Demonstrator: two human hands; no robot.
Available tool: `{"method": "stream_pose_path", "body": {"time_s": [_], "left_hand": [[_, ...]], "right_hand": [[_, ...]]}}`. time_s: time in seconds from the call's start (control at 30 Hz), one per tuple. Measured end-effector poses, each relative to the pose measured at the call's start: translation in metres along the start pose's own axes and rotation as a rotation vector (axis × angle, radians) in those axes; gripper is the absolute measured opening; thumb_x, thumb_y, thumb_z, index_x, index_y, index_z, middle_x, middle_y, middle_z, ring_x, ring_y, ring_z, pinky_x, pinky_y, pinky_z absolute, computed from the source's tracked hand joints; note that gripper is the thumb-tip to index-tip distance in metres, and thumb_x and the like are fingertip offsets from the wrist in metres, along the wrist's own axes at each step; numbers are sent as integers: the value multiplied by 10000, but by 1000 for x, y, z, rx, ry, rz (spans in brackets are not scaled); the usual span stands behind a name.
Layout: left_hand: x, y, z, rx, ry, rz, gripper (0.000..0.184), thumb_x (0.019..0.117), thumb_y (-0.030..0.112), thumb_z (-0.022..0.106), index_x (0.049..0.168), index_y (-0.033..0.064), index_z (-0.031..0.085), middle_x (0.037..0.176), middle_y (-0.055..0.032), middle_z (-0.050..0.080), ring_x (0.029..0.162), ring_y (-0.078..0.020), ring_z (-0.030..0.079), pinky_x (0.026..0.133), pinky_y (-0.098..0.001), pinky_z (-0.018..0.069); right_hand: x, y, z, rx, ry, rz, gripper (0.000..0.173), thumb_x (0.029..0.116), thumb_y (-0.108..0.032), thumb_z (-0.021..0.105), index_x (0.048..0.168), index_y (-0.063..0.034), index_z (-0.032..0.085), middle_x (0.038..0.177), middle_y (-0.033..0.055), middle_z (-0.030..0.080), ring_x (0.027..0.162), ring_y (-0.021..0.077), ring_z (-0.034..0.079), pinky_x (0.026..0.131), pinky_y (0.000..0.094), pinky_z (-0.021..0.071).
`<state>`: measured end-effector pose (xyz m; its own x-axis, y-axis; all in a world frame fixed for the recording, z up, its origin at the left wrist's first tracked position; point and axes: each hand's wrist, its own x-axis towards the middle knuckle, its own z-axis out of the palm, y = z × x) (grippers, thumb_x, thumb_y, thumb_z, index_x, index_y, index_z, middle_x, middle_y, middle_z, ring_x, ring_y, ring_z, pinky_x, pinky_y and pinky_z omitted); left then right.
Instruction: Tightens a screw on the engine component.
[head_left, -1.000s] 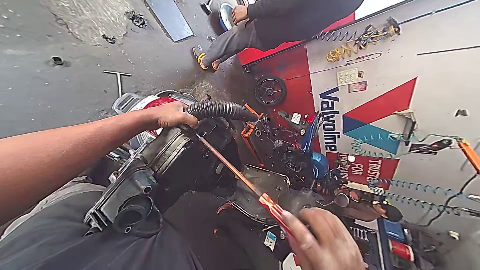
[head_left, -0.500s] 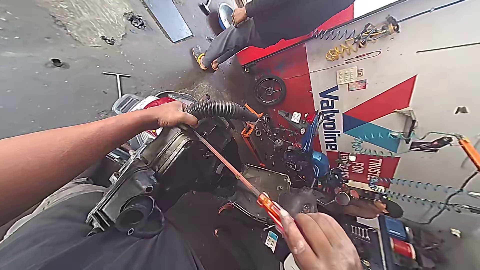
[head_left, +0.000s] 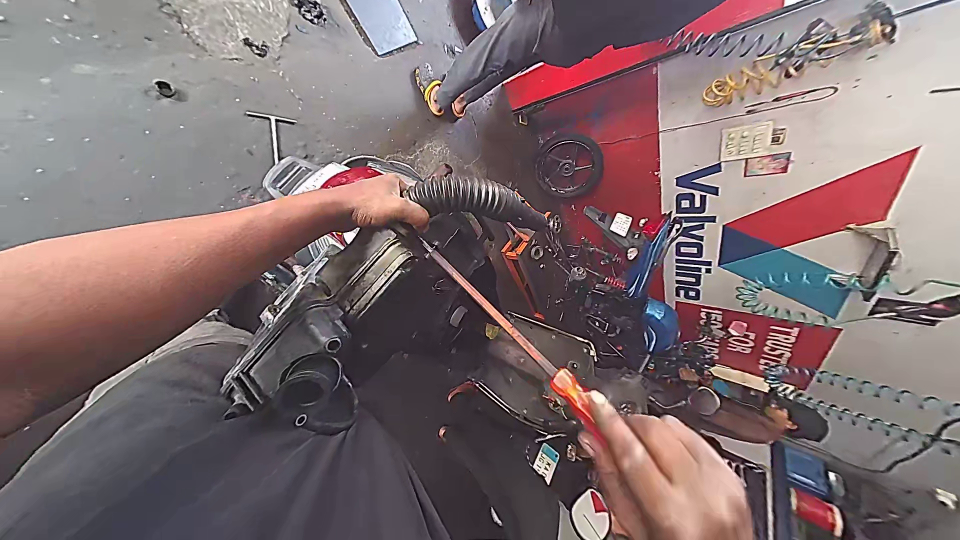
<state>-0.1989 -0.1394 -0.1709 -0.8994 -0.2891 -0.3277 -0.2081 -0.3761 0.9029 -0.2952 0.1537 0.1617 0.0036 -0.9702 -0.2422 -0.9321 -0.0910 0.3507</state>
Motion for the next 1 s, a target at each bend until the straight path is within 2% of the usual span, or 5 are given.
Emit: {"method": "stream_pose_path", "body": {"time_s": [0.17, 0.4, 0.63, 0.87, 1.0], "left_hand": [[2, -3, 1, -1, 2, -1, 138, 861, 160, 737, 788, 50, 699, 693, -82, 694, 623, -170, 666, 599, -378, 545], [2, -1, 3, 40, 29, -22, 183, 854, 207, 751, 804, 43, 685, 707, -98, 694, 640, -198, 680, 622, -418, 560], [2, -3, 2, 38, 43, -15, 174, 828, 214, 760, 798, 58, 688, 698, -91, 690, 630, -200, 674, 608, -428, 555], [4, -4, 3, 108, 49, -8, 206, 828, 266, 728, 756, 80, 676, 685, -74, 681, 617, -188, 662, 585, -418, 533], [3, -7, 2, 73, 54, 2, 210, 828, 278, 725, 758, 86, 680, 700, -75, 699, 651, -197, 690, 623, -440, 560]], "right_hand": [[-6, 4, 9, 1144, -376, 703, 315, 1079, -291, 502, 1256, -60, 622, 670, -34, 543, 513, 62, 497, 470, 264, 459], [-5, 0, 18, -239, -38, -108, 312, 1002, -248, 575, 1267, -149, 707, 868, 95, 675, 690, 245, 580, 619, 366, 443], [11, 2, 13, 1315, -331, 788, 341, 994, -149, 624, 1302, -10, 584, 828, 7, 653, 549, 40, 518, 457, 213, 439], [4, 1, 15, -196, -42, -137, 306, 978, -182, 576, 1248, -135, 710, 1068, 131, 728, 678, 231, 605, 596, 357, 451], [5, -2, 23, 571, -203, 294, 296, 1029, -155, 565, 1264, -25, 689, 999, 27, 756, 717, 25, 666, 610, 164, 545]]}}
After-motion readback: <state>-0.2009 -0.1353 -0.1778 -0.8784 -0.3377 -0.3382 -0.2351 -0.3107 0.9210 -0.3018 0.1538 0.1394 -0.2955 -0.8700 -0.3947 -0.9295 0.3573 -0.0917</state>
